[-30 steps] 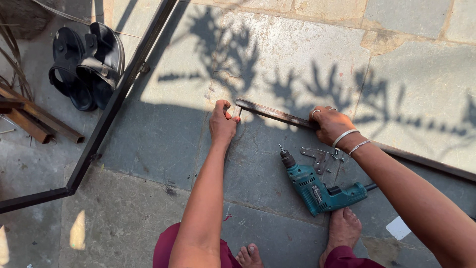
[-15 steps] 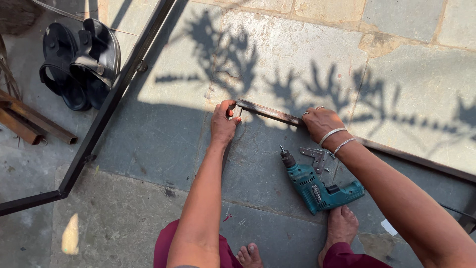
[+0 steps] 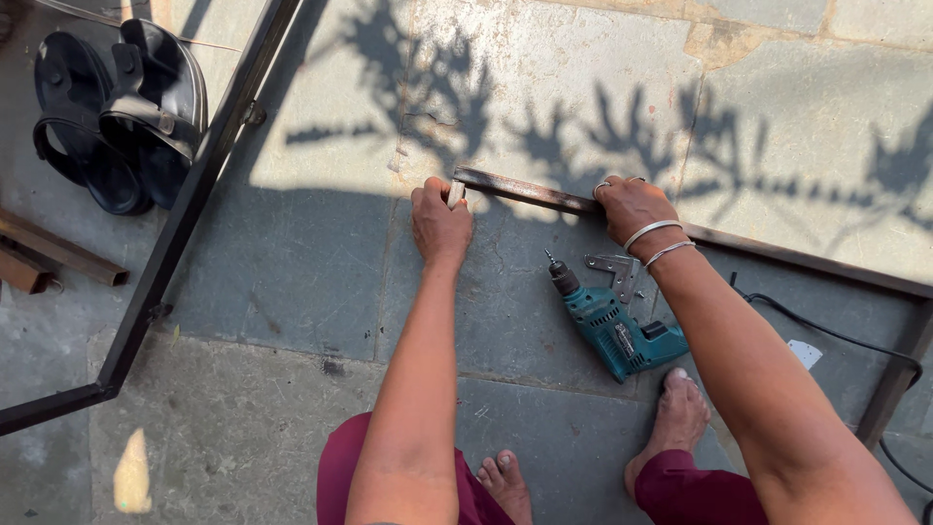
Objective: The person uses a corded drill to attach metal brackets to the corners of a rectangular metal frame. They position the brackets, insert screws, and tighten them to secure the joints.
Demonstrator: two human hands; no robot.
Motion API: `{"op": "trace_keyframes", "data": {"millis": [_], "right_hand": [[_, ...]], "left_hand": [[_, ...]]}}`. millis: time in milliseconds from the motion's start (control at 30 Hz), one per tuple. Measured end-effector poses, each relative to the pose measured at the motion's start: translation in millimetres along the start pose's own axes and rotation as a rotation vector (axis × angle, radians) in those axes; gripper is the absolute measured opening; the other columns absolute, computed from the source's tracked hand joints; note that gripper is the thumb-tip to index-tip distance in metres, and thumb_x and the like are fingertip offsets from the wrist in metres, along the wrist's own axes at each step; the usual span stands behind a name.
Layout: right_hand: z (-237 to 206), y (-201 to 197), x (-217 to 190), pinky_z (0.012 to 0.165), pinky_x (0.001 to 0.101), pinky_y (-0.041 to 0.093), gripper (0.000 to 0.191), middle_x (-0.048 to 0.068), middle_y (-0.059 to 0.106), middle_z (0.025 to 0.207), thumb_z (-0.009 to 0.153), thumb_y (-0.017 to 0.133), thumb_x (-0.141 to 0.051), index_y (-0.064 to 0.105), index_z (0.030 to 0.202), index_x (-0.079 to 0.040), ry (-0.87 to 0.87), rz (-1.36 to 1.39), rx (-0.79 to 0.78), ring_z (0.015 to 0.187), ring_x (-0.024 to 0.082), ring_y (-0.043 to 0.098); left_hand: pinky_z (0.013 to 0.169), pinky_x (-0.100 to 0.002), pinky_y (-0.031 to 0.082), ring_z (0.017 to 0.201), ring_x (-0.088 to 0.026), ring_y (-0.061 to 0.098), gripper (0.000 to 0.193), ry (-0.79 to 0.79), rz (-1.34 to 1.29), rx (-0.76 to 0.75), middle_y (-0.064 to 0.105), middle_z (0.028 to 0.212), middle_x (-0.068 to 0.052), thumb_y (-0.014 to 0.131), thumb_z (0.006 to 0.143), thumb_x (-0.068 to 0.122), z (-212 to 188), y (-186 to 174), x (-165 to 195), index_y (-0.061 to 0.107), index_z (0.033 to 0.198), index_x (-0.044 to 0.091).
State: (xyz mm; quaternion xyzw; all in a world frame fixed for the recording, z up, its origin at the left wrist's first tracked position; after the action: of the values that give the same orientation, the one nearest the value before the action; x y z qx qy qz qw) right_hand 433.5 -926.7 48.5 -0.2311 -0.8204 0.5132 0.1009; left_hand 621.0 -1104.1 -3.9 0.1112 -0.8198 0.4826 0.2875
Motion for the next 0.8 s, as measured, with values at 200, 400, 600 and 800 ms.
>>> {"op": "trace_keyframes", "data": {"millis": [200,400,600,800], "right_hand": [[28,-12,-15,0.090,0.0448,0.057,0.023,0.012,0.071,0.108,0.081,0.067,-0.001,0.073,0.100,-0.011,-0.144,-0.061,-0.152,0.104,0.035,0.070],[27,7,4,0.090,0.0440,0.056,0.023,0.014,0.070,0.107,0.079,0.067,0.000,0.070,0.101,-0.008,-0.229,-0.006,-0.222,0.103,0.035,0.070],[31,17,10,0.090,0.0445,0.056,0.023,0.013,0.069,0.108,0.079,0.068,-0.003,0.068,0.102,-0.008,-0.226,0.011,-0.231,0.103,0.035,0.069],[34,33,14,0.089,0.0451,0.057,0.025,0.014,0.070,0.108,0.077,0.067,-0.002,0.068,0.102,-0.007,-0.213,0.024,-0.250,0.103,0.035,0.070]], "left_hand": [[0.086,-0.044,0.050,0.097,-0.029,0.066,0.028,-0.111,-0.041,-0.106,0.067,0.098,-0.007,0.084,0.081,0.025,8,0,-16,0.063,0.090,0.010],[0.087,-0.046,0.047,0.101,-0.033,0.062,0.037,-0.052,-0.011,0.014,0.063,0.102,-0.011,0.086,0.078,0.021,0,12,-14,0.056,0.094,0.006],[0.088,-0.049,0.045,0.102,-0.037,0.058,0.041,-0.005,0.158,0.235,0.059,0.104,-0.015,0.084,0.079,0.020,-4,10,-16,0.054,0.105,0.009],[0.090,-0.049,0.045,0.103,-0.034,0.057,0.044,0.099,0.176,0.237,0.059,0.109,-0.011,0.083,0.080,0.024,-10,26,-15,0.057,0.113,0.012]]}}
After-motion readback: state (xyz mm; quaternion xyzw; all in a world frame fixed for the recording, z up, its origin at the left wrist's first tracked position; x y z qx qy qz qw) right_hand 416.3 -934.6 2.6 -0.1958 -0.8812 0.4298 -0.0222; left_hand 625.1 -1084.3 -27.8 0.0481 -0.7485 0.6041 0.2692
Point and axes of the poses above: each hand's wrist, its own z-axis towards the middle knuckle, its own y-axis out of the palm, x = y × z, the point moved 7 cm from there along z, towards the middle knuckle
